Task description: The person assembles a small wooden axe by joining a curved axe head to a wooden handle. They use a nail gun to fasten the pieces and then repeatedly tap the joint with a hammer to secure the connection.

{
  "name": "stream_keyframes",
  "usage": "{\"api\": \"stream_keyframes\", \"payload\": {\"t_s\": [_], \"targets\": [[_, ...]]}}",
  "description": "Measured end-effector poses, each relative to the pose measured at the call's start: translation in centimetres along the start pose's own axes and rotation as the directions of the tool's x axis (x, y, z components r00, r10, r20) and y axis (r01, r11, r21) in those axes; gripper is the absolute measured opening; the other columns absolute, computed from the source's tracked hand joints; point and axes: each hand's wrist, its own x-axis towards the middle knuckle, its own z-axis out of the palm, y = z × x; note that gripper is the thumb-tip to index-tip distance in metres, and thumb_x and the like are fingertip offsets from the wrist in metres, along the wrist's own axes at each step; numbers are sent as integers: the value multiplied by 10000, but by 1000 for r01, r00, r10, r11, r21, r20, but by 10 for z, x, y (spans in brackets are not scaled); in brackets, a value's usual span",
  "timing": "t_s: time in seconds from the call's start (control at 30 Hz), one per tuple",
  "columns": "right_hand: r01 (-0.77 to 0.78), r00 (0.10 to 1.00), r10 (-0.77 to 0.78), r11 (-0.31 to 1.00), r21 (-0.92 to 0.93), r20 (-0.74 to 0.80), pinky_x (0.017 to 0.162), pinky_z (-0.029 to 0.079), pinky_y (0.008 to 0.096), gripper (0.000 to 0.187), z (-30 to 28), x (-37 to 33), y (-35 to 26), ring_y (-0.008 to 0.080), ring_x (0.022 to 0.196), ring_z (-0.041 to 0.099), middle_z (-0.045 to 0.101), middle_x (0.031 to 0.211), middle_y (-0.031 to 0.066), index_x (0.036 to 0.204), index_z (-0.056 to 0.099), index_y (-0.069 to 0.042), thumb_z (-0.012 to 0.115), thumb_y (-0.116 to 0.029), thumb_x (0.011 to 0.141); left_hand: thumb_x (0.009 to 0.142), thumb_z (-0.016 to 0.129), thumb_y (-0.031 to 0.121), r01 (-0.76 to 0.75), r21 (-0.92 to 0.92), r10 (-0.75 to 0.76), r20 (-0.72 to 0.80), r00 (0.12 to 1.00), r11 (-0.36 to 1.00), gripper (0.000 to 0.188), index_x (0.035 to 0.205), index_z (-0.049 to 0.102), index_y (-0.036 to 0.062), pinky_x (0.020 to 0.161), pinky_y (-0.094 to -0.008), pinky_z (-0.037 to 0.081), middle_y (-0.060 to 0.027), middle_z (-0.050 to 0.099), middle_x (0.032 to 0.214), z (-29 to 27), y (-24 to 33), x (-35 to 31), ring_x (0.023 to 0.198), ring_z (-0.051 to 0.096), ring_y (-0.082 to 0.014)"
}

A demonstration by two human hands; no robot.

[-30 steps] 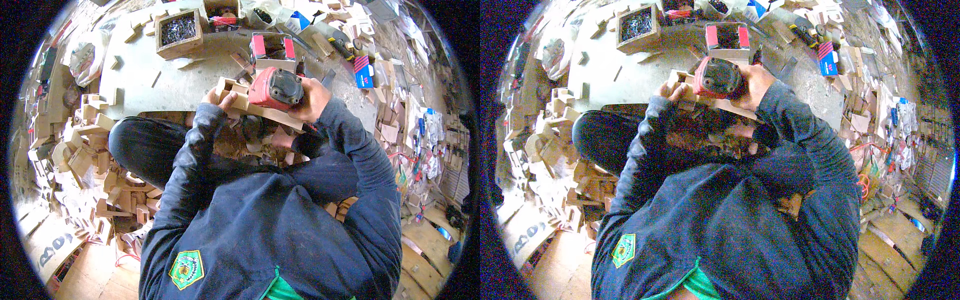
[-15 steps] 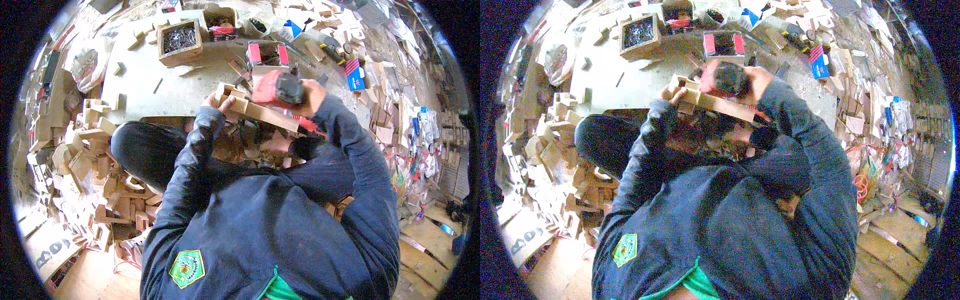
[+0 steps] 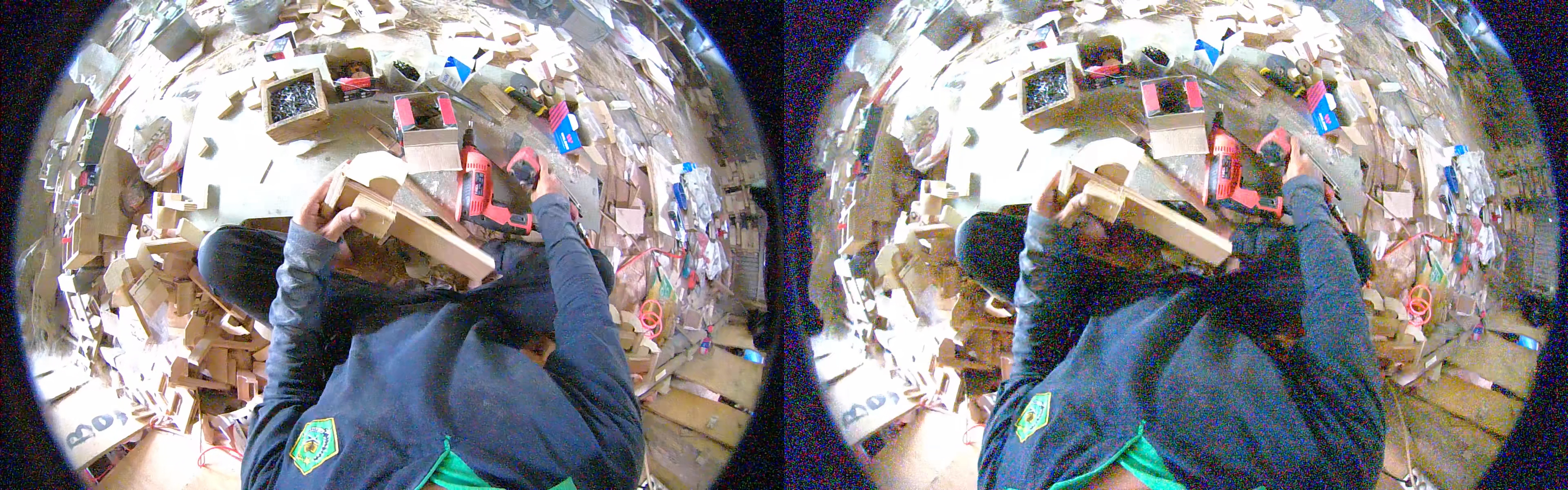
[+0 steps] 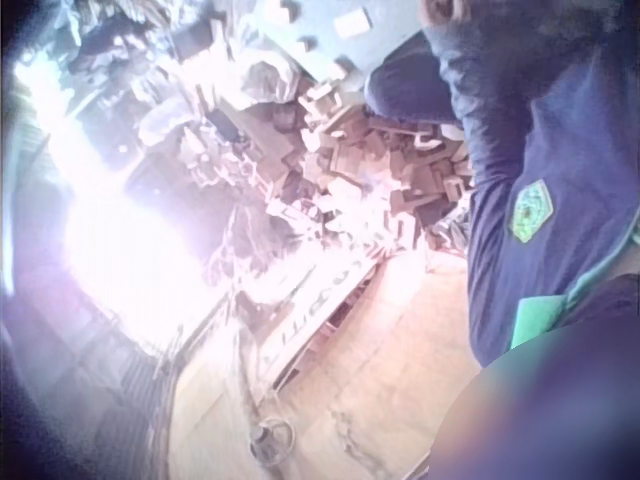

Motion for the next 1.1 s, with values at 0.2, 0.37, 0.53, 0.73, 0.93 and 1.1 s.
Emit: {"api": "stream_keyframes", "payload": {"t_s": [0.2,0.37,0.53,0.73,0.93,1.1], "targets": [[92,984,-74,990,-107,164,906,485,478,1111,-12,-30,-38,457,1059,570,415,1360,297,1495,-45,-158,752,-240,726,727,823,222,-76,-49,85,237,968,996,817,1385,401,-14,1024,-332,393,-118,558,1289,-22,22,-1,1184,510,-178],[294,940,-341,793,534,-10,802,521,368,433,-121,-85,-110,273,954,645,650,1021,176,1156,618,-34,712,-212,773,660,862,266,-36,-140,70,247,966,989,904,1372,404,-49,1038,-339,380,-125,534,1328,-23,12,0,1206,496,-176],[895,382,-836,229,382,-394,590,521,351,328,-158,-179,-196,246,665,620,607,830,67,1134,639,-67,654,-122,811,650,868,256,61,-69,-36,315,948,996,904,1367,410,-50,1033,-343,388,-135,532,1326,-20,15,8,1203,499,-179],[911,411,-757,319,261,-509,555,520,340,271,-143,-192,-223,231,665,618,577,823,49,1023,632,-92,644,-111,753,639,875,259,26,-91,5,321,947,995,896,1353,431,-49,1028,-349,394,-140,551,1300,-16,22,7,1189,510,-183],[947,318,-855,265,182,-410,536,508,357,233,-151,-182,-216,238,653,620,573,796,46,986,604,-121,606,-177,759,651,869,273,13,-34,0,359,933,999,876,1352,442,-34,1003,-348,418,-132,581,1257,-10,21,9,1153,534,-179],[973,223,-910,184,141,-351,518,483,345,203,-156,-176,-218,213,627,603,552,704,26,929,583,-105,607,-161,735,660,865,282,53,18,-56,413,909,998,862,1350,448,-27,976,-340,439,-111,601,1221,-10,15,12,1118,549,-169]]}}
